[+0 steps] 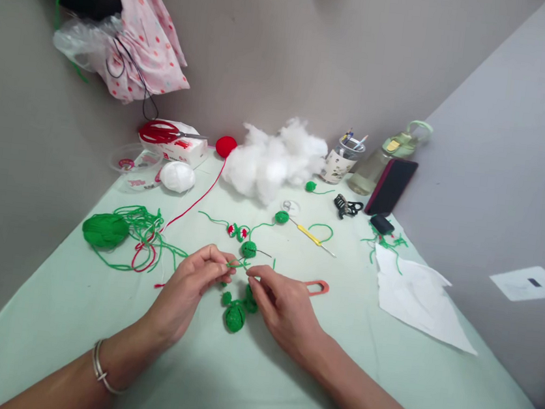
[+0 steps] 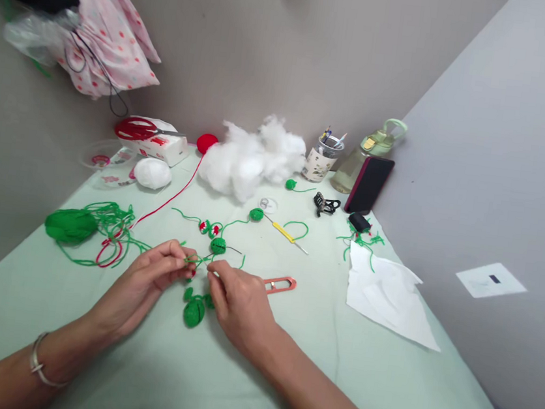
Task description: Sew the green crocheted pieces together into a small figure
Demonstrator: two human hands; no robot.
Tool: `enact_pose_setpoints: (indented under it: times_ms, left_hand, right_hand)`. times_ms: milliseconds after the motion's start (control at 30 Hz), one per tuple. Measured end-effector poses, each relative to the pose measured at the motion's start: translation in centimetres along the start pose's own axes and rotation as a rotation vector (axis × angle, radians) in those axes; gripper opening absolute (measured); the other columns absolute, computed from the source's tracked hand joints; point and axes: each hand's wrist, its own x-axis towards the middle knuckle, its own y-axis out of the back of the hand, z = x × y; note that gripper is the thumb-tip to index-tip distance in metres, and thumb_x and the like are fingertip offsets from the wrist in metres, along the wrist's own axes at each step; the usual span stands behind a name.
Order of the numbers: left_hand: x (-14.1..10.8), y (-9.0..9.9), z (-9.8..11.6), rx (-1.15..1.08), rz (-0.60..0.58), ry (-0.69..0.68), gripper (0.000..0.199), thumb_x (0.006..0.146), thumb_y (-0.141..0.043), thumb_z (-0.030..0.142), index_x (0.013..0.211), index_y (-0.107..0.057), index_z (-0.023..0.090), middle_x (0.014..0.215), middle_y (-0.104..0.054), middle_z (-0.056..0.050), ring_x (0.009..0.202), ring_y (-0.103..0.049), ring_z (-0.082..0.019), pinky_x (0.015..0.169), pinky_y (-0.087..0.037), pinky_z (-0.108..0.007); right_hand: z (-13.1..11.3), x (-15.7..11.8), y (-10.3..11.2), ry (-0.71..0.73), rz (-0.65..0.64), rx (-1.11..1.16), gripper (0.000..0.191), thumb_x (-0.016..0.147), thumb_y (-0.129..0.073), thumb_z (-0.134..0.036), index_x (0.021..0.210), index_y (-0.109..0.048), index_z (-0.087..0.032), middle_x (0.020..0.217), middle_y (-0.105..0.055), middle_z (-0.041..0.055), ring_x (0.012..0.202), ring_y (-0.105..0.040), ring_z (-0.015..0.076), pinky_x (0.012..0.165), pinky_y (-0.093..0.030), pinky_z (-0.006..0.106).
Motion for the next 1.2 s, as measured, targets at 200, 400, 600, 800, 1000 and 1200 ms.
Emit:
enact_pose_setpoints:
  times_ms: [200,400,600,800,1000,1200]
  left_hand:
    - [0.12,0.08,0.05,-0.014,-0.012,0.005,0.012,0.083,-0.065,0.021,0.073,-0.058,0.018,0.088,-0.064,0.0,0.076,-0.058,-0.012,0.078,-0.048,-0.025]
    - [0.33,0.05,0.02,-0.024,0.006,0.028,0.012,0.083,-0.066,0.023,0.077,-0.057,0.018,0.087,-0.064,0.001,0.074,-0.057,-0.011,0.074,-0.05,-0.024]
    - [0.3,-0.07,0.13,0.005,-0.04,0.057,0.013,0.089,-0.062,0.028,0.085,-0.052,0.021,0.077,-0.064,0.002,0.072,-0.058,-0.012,0.073,-0.05,-0.025]
    - [0.25,0.09,0.2,0.025,-0.019,0.031,0.012,0.089,-0.062,0.027,0.085,-0.053,0.02,0.078,-0.063,0.002,0.073,-0.057,-0.011,0.073,-0.049,-0.023]
    - [0.46,0.26,0.11,-0.026,-0.061,0.04,0.01,0.088,-0.064,0.023,0.083,-0.055,0.019,0.078,-0.063,0.002,0.071,-0.057,-0.011,0.071,-0.049,-0.022]
    - [0.54,0.38,0.1,-0.05,-0.095,0.045,0.011,0.084,-0.064,0.018,0.076,-0.056,0.018,0.082,-0.061,0.001,0.072,-0.057,-0.011,0.071,-0.049,-0.022]
  right_hand:
    - [0.01,-0.05,0.03,-0.026,-0.023,0.002,0.021,0.097,-0.043,-0.022,0.1,-0.064,-0.02,0.059,-0.058,-0.0025,0.048,-0.045,0.0125,0.053,-0.034,0.023]
    - [0.16,-0.1,-0.01,-0.052,-0.013,-0.002,0.024,0.098,-0.043,-0.025,0.106,-0.064,-0.019,0.057,-0.056,-0.0028,0.047,-0.044,0.0128,0.052,-0.033,0.024]
    - [0.19,-0.02,0.21,-0.058,0.005,0.016,0.024,0.097,-0.043,-0.025,0.104,-0.065,-0.018,0.056,-0.054,-0.0032,0.046,-0.042,0.0125,0.052,-0.032,0.024]
    - [0.24,-0.06,0.23,-0.08,-0.006,0.019,0.023,0.097,-0.044,-0.024,0.103,-0.065,-0.019,0.055,-0.054,-0.0035,0.046,-0.042,0.0124,0.052,-0.032,0.024]
    - [0.25,0.0,0.23,-0.081,-0.002,0.017,0.021,0.096,-0.046,-0.023,0.102,-0.066,-0.019,0.055,-0.054,-0.0039,0.046,-0.042,0.0119,0.052,-0.032,0.024]
    - [0.19,-0.04,0.21,-0.056,0.012,0.022,0.022,0.096,-0.046,-0.022,0.1,-0.066,-0.017,0.055,-0.053,-0.0039,0.046,-0.042,0.0118,0.052,-0.032,0.023]
